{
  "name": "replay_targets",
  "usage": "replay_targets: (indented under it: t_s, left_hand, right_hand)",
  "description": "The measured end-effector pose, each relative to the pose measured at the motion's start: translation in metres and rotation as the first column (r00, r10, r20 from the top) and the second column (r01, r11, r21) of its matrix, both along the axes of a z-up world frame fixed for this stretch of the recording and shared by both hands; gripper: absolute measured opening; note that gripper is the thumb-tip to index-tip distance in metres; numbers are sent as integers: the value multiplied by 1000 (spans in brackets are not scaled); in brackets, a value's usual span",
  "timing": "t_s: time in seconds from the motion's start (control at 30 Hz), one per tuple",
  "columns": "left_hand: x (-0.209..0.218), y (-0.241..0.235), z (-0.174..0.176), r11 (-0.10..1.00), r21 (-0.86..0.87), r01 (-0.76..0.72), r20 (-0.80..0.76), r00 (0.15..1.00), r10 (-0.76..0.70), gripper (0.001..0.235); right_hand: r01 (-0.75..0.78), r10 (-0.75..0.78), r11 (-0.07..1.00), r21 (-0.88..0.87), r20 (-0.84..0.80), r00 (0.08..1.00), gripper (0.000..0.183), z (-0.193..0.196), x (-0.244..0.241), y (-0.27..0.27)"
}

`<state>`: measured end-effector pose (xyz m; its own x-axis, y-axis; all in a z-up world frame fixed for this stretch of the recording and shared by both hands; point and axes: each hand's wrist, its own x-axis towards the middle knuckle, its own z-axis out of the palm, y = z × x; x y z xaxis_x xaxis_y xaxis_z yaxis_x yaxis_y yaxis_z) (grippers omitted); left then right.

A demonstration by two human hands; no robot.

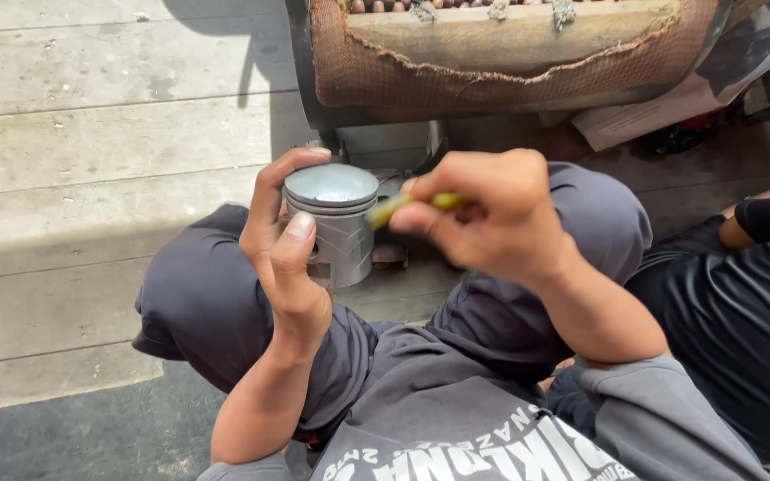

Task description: Sanding the outer surface of a motorcycle piston using a small piece of sandpaper to smooth it.

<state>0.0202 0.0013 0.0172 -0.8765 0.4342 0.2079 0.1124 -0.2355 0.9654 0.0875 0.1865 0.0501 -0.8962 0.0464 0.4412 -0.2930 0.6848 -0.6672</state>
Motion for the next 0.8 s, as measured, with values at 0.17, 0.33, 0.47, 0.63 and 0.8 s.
replay_targets:
  t_s: [0.17, 0.33, 0.47, 0.63, 0.8]
  left_hand:
    - [-2, 2, 2, 999, -31, -14, -39, 999, 13, 51]
    - [-1, 2, 0, 1000, -11, -5, -30, 1000, 4, 50]
    - [-1, 1, 2, 999, -44, -11, -39, 999, 9, 51]
    - [0, 2, -2, 1000, -10, -5, -19, 1000, 4, 49]
    - [3, 3, -1, 1000, -19, 5, -41, 999, -6, 46]
  right_hand:
    - [-114, 115, 993, -24, 11, 993, 23, -2, 0, -2]
    - [-42, 42, 999, 5, 1, 999, 24, 4, 0, -4]
    - [-127, 131, 990, -67, 51, 990, 23, 3, 2, 2]
    - [-154, 156, 986, 58, -28, 987, 27, 4, 1, -3]
    - [14, -14, 1000, 0, 59, 998, 23, -3, 4, 16]
